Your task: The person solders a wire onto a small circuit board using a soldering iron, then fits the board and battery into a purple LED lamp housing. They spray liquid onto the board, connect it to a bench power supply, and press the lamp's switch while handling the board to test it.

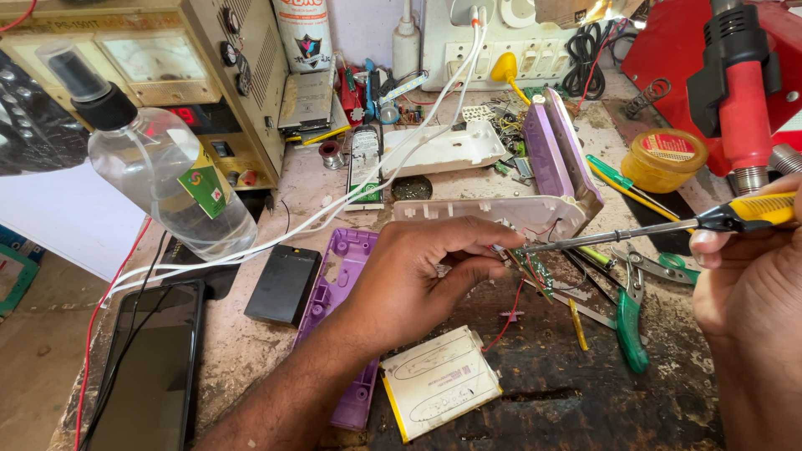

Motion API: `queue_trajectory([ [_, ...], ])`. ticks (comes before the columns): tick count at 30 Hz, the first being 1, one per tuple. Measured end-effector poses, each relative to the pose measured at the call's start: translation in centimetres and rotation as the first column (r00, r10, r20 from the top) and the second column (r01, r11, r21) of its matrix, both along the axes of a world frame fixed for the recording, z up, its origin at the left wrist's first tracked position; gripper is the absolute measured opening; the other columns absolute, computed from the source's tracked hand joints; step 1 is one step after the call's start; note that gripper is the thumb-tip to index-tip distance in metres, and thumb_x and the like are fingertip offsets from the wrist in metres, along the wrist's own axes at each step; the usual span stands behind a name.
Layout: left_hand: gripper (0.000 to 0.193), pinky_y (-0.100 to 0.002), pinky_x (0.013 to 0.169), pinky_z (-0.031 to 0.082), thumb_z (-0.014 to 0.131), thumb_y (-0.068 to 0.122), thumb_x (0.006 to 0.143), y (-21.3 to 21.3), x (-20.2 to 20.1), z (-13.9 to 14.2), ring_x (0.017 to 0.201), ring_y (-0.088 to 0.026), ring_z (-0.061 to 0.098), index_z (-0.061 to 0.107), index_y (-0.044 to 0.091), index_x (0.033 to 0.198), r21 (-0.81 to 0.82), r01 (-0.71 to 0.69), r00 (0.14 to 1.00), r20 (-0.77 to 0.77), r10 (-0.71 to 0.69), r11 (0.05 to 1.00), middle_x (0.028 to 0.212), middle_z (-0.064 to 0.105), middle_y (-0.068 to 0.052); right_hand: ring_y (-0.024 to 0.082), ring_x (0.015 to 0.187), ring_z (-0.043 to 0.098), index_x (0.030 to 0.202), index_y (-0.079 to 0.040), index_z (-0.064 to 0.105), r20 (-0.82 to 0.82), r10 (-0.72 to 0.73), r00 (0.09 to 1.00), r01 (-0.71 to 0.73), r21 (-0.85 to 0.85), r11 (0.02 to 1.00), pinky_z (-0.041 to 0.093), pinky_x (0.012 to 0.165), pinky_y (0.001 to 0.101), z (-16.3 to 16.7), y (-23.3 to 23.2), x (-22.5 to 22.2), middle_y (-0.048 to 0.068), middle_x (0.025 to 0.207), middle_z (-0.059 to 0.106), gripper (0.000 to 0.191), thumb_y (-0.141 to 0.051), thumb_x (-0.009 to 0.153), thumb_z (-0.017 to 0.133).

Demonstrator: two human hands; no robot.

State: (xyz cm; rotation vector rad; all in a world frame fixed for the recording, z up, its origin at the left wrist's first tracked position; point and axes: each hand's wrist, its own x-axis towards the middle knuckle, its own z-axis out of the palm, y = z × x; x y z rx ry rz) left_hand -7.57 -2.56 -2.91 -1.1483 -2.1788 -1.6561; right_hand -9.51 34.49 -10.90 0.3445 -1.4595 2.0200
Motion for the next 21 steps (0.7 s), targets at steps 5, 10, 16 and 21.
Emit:
queue_trajectory([
  [5,0.027,-0.027,0.094,0.066,0.074,0.003,0.095,0.02,0.06,0.14,0.105,-0.014,0.079,0.071,0.010,0.121,-0.009,-0.003,1.000,0.012,0.003,1.000,0.118,0.078,-0.008,0.019,0.067,0.057,0.108,-0.007,0.049,-0.011,-0.009,1.000,0.009,0.033,0.999,0.039,0.058,0.0248,0.01,0.08,0.05,0.013,0.078,0.057,0.034,-0.032,0.127,0.036],
  [10,0.028,-0.028,0.094,0.065,0.073,0.002,0.095,0.18,0.01,0.13,0.105,-0.015,0.079,0.071,0.009,0.121,-0.010,-0.006,1.000,0.027,0.006,1.000,0.118,0.078,-0.009,0.020,0.069,0.059,0.106,-0.007,0.049,-0.021,-0.012,1.000,0.013,0.041,0.999,0.041,0.059,0.0255,-0.04,0.07,0.12,0.013,0.079,0.058,0.034,-0.030,0.127,0.035],
  [16,0.028,-0.028,0.096,0.064,0.073,0.001,0.095,0.06,0.08,0.22,0.107,-0.015,0.078,0.071,0.008,0.122,0.006,-0.009,0.999,0.039,0.009,1.000,0.118,0.078,-0.009,0.020,0.071,0.062,0.107,-0.006,0.050,-0.035,-0.018,0.999,0.020,0.046,0.999,0.041,0.058,0.0258,-0.11,-0.27,0.41,0.014,0.082,0.061,0.034,-0.027,0.127,0.034],
  [21,0.027,-0.027,0.095,0.065,0.071,0.000,0.096,0.09,0.17,0.38,0.106,-0.014,0.078,0.071,0.007,0.122,0.026,-0.004,0.994,0.110,0.002,1.000,0.118,0.077,-0.009,0.020,0.070,0.063,0.106,-0.007,0.050,-0.043,-0.021,0.999,0.025,0.086,0.996,0.043,0.059,0.0276,0.12,-0.44,0.56,0.014,0.082,0.062,0.036,-0.028,0.130,0.034],
])
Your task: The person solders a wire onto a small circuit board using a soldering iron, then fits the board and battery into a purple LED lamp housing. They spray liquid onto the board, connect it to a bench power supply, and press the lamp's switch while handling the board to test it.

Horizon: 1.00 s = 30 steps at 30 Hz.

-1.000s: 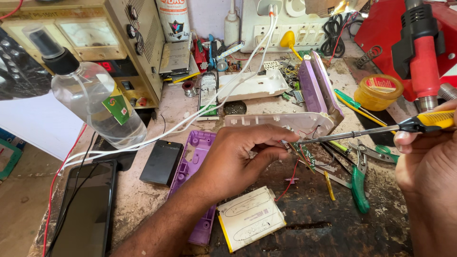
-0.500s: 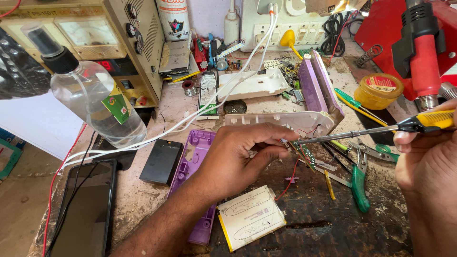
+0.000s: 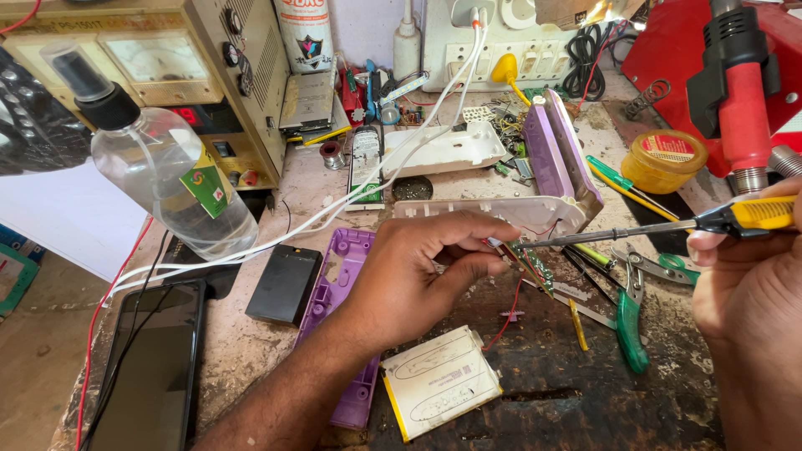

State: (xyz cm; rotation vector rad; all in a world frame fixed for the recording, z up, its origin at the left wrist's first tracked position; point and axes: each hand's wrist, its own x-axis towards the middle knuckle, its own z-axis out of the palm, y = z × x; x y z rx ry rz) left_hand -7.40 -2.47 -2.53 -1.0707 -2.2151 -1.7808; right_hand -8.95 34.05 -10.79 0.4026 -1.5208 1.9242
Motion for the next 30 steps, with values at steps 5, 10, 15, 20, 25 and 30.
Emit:
queue_trajectory([
  [5,0.027,-0.027,0.094,0.065,0.070,-0.002,0.096,0.0,0.1,0.1,0.106,-0.015,0.079,0.070,0.006,0.122,0.011,-0.004,1.000,-0.017,0.004,1.000,0.119,0.077,-0.010,0.019,0.070,0.063,0.106,-0.006,0.050,0.016,-0.006,1.000,0.007,-0.027,1.000,0.040,0.057,0.0264,-0.3,0.2,-0.1,0.014,0.084,0.063,0.037,-0.028,0.130,0.034],
  [10,0.028,-0.027,0.094,0.065,0.071,-0.001,0.095,0.1,0.1,0.2,0.105,-0.014,0.079,0.071,0.007,0.122,0.002,-0.013,1.000,-0.025,0.013,1.000,0.118,0.078,-0.010,0.019,0.067,0.058,0.107,-0.003,0.050,0.002,-0.053,0.999,0.053,0.039,0.998,0.038,0.056,0.0260,-0.9,0.7,-0.4,0.015,0.081,0.058,0.042,-0.034,0.129,0.031],
  [15,0.028,-0.027,0.094,0.065,0.071,0.000,0.095,0.0,0.0,0.2,0.105,-0.014,0.079,0.071,0.007,0.122,-0.005,-0.017,0.999,-0.029,0.017,1.000,0.118,0.078,-0.009,0.019,0.071,0.062,0.107,-0.004,0.050,0.012,-0.052,0.999,0.052,0.029,0.998,0.039,0.057,0.0258,-1.0,0.8,-0.4,0.014,0.082,0.059,0.043,-0.035,0.131,0.032],
  [20,0.028,-0.027,0.094,0.065,0.071,0.000,0.095,0.0,0.0,0.3,0.106,-0.015,0.078,0.071,0.007,0.122,0.005,-0.009,1.000,-0.027,0.009,1.000,0.119,0.077,-0.010,0.019,0.070,0.062,0.106,-0.004,0.049,0.015,-0.069,0.997,0.068,0.068,0.995,0.039,0.057,0.0255,-1.0,0.9,-0.5,0.016,0.083,0.062,0.044,-0.036,0.131,0.033],
  [25,0.027,-0.028,0.096,0.065,0.071,0.000,0.095,-0.1,0.0,0.4,0.106,-0.015,0.079,0.071,0.007,0.122,-0.006,-0.014,0.999,-0.041,0.014,1.000,0.119,0.077,-0.010,0.019,0.071,0.061,0.110,-0.003,0.051,-0.005,-0.060,0.998,0.060,0.049,0.997,0.041,0.059,0.0260,-1.3,1.1,-0.7,0.015,0.082,0.059,0.044,-0.037,0.131,0.032],
  [30,0.028,-0.028,0.095,0.065,0.072,0.001,0.095,-0.1,0.0,0.3,0.106,-0.015,0.079,0.071,0.007,0.122,-0.003,-0.014,0.999,-0.046,0.014,1.000,0.119,0.077,-0.010,0.020,0.070,0.062,0.106,-0.003,0.050,-0.001,-0.056,0.998,0.056,0.070,0.996,0.039,0.058,0.0259,-1.1,1.2,-0.6,0.017,0.083,0.062,0.045,-0.036,0.132,0.033],
])
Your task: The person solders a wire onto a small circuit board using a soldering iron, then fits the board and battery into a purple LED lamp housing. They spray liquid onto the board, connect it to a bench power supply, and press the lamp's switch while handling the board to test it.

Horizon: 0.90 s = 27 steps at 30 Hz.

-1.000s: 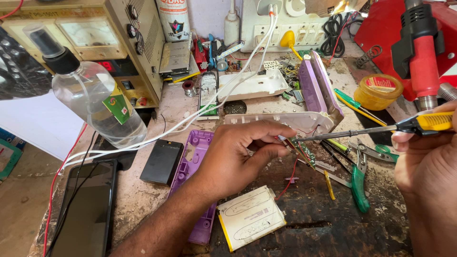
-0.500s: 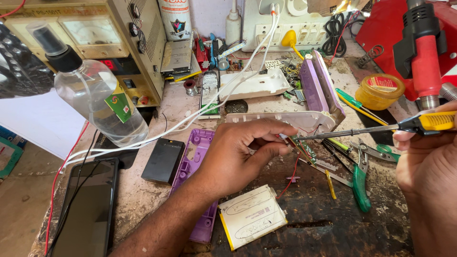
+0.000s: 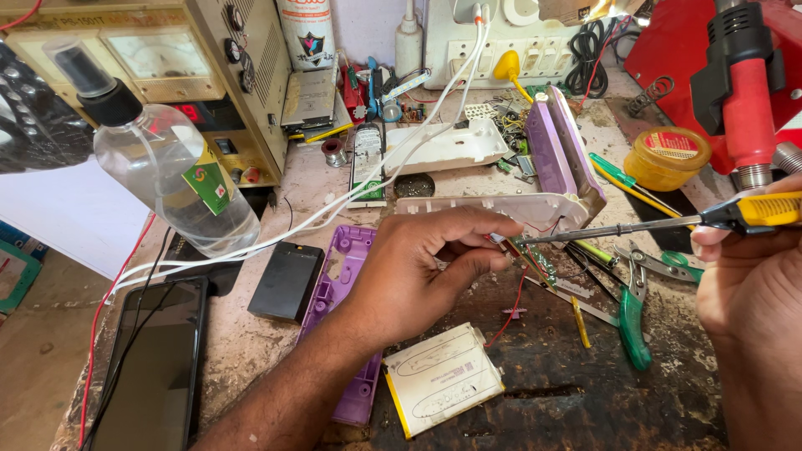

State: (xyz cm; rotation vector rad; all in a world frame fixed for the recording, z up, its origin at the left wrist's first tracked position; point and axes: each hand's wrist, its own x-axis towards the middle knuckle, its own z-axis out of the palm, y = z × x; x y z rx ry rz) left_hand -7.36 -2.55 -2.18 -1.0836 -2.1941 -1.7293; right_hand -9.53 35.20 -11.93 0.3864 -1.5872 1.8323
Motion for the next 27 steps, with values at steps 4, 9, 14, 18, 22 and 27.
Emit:
queue_trajectory([
  [4,0.028,-0.028,0.095,0.065,0.072,0.001,0.095,0.0,-0.1,-0.1,0.106,-0.015,0.079,0.071,0.007,0.122,-0.003,-0.001,1.000,0.000,0.001,1.000,0.119,0.077,-0.010,0.018,0.067,0.058,0.107,-0.004,0.050,0.010,-0.003,1.000,0.003,-0.007,1.000,0.038,0.057,0.0256,0.1,-0.2,0.0,0.016,0.082,0.061,0.044,-0.036,0.131,0.033],
  [9,0.028,-0.027,0.094,0.065,0.071,0.000,0.095,0.0,0.0,-0.1,0.105,-0.015,0.079,0.071,0.007,0.122,0.001,0.003,1.000,0.013,-0.003,1.000,0.119,0.078,-0.010,0.019,0.069,0.058,0.109,-0.004,0.051,0.017,0.006,1.000,-0.006,-0.028,1.000,0.037,0.057,0.0258,-0.3,0.1,-0.1,0.015,0.082,0.058,0.043,-0.036,0.131,0.033],
  [14,0.028,-0.028,0.094,0.065,0.071,-0.001,0.095,0.1,-0.1,0.0,0.105,-0.015,0.079,0.071,0.007,0.122,0.006,0.004,1.000,-0.006,-0.004,1.000,0.119,0.077,-0.010,0.020,0.073,0.061,0.113,-0.003,0.052,0.002,0.027,1.000,-0.027,-0.079,0.997,0.038,0.057,0.0263,-0.9,0.8,-0.7,0.014,0.086,0.059,0.042,-0.038,0.130,0.034],
  [18,0.028,-0.028,0.093,0.064,0.072,0.000,0.094,0.2,-0.1,0.1,0.104,-0.015,0.079,0.071,0.007,0.122,-0.007,-0.013,1.000,-0.019,0.013,1.000,0.118,0.078,-0.010,0.020,0.072,0.060,0.112,-0.003,0.051,-0.003,0.015,1.000,-0.015,-0.030,0.999,0.038,0.058,0.0263,-1.1,1.0,-0.6,0.015,0.084,0.059,0.044,-0.040,0.130,0.034],
  [22,0.028,-0.027,0.094,0.065,0.072,0.001,0.095,0.3,-0.2,0.1,0.105,-0.014,0.079,0.071,0.007,0.122,-0.011,-0.011,1.000,0.003,0.011,1.000,0.117,0.078,-0.010,0.019,0.069,0.058,0.110,-0.003,0.051,-0.002,0.013,1.000,-0.013,-0.010,1.000,0.038,0.057,0.0260,-0.7,0.6,-0.5,0.016,0.082,0.059,0.045,-0.039,0.130,0.034],
  [27,0.027,-0.027,0.093,0.064,0.072,0.000,0.095,0.3,-0.1,0.0,0.104,-0.014,0.079,0.072,0.007,0.122,-0.009,-0.022,1.000,-0.015,0.022,1.000,0.117,0.078,-0.010,0.020,0.066,0.059,0.108,-0.005,0.050,0.003,0.006,1.000,-0.006,-0.010,1.000,0.038,0.056,0.0261,0.1,-0.1,-0.3,0.017,0.080,0.060,0.043,-0.037,0.130,0.034],
])
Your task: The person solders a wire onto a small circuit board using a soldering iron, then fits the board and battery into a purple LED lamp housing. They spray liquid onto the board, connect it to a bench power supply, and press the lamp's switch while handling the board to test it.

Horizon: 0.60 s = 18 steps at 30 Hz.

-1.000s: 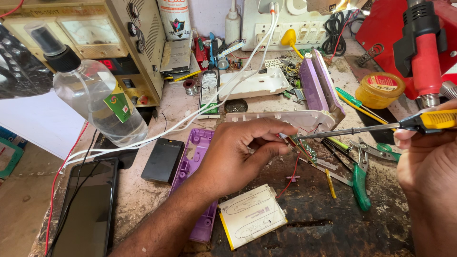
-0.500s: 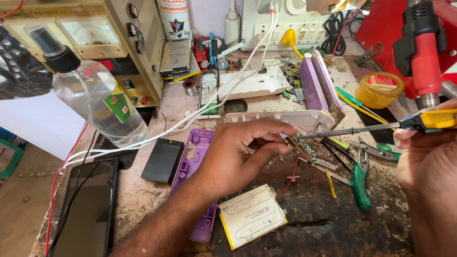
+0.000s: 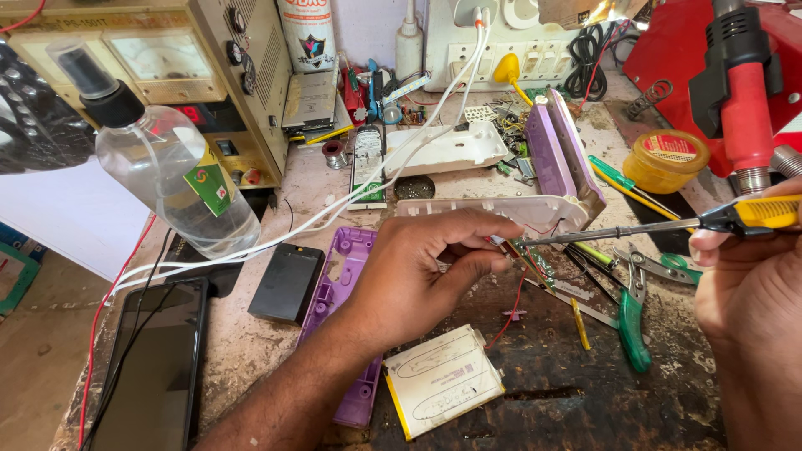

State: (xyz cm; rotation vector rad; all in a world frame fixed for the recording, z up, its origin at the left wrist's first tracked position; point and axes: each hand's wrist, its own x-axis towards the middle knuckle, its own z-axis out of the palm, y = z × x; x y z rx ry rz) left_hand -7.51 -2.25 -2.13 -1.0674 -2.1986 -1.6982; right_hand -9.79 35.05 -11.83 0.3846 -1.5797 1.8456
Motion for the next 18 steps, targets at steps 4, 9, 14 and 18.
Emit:
queue_trajectory([
  [4,0.027,-0.026,0.091,0.064,0.071,-0.001,0.095,0.1,0.1,0.0,0.103,-0.014,0.079,0.072,0.006,0.121,0.015,-0.012,0.999,0.049,0.011,1.000,0.115,0.078,-0.010,0.021,0.067,0.060,0.109,-0.005,0.050,-0.005,0.000,1.000,-0.001,-0.046,0.999,0.041,0.057,0.0279,0.1,-0.3,-0.1,0.017,0.082,0.061,0.039,-0.035,0.129,0.034],
  [9,0.027,-0.026,0.091,0.065,0.071,-0.001,0.095,0.1,0.0,0.0,0.103,-0.013,0.079,0.072,0.006,0.121,0.023,-0.014,0.999,0.031,0.014,1.000,0.114,0.079,-0.010,0.020,0.066,0.058,0.110,-0.005,0.050,0.009,-0.003,1.000,0.003,-0.064,0.998,0.039,0.056,0.0273,-0.7,0.5,-0.4,0.017,0.081,0.061,0.038,-0.034,0.129,0.036],
  [14,0.027,-0.026,0.089,0.065,0.073,0.000,0.094,0.2,-0.2,0.1,0.100,-0.013,0.079,0.072,0.006,0.120,0.011,-0.037,0.999,0.020,0.036,0.999,0.114,0.079,-0.009,0.020,0.064,0.055,0.110,-0.003,0.050,-0.007,0.015,1.000,-0.015,-0.031,0.999,0.039,0.058,0.0275,-1.6,1.6,-0.9,0.017,0.081,0.060,0.040,-0.036,0.127,0.035],
  [18,0.026,-0.026,0.089,0.065,0.072,0.000,0.094,0.2,-0.2,0.1,0.101,-0.014,0.079,0.073,0.006,0.120,0.018,-0.031,0.999,0.010,0.031,0.999,0.115,0.079,-0.009,0.020,0.065,0.056,0.112,-0.003,0.051,-0.032,0.023,0.999,-0.024,-0.011,1.000,0.040,0.059,0.0278,-2.0,2.1,-1.0,0.017,0.081,0.059,0.043,-0.039,0.129,0.036],
])
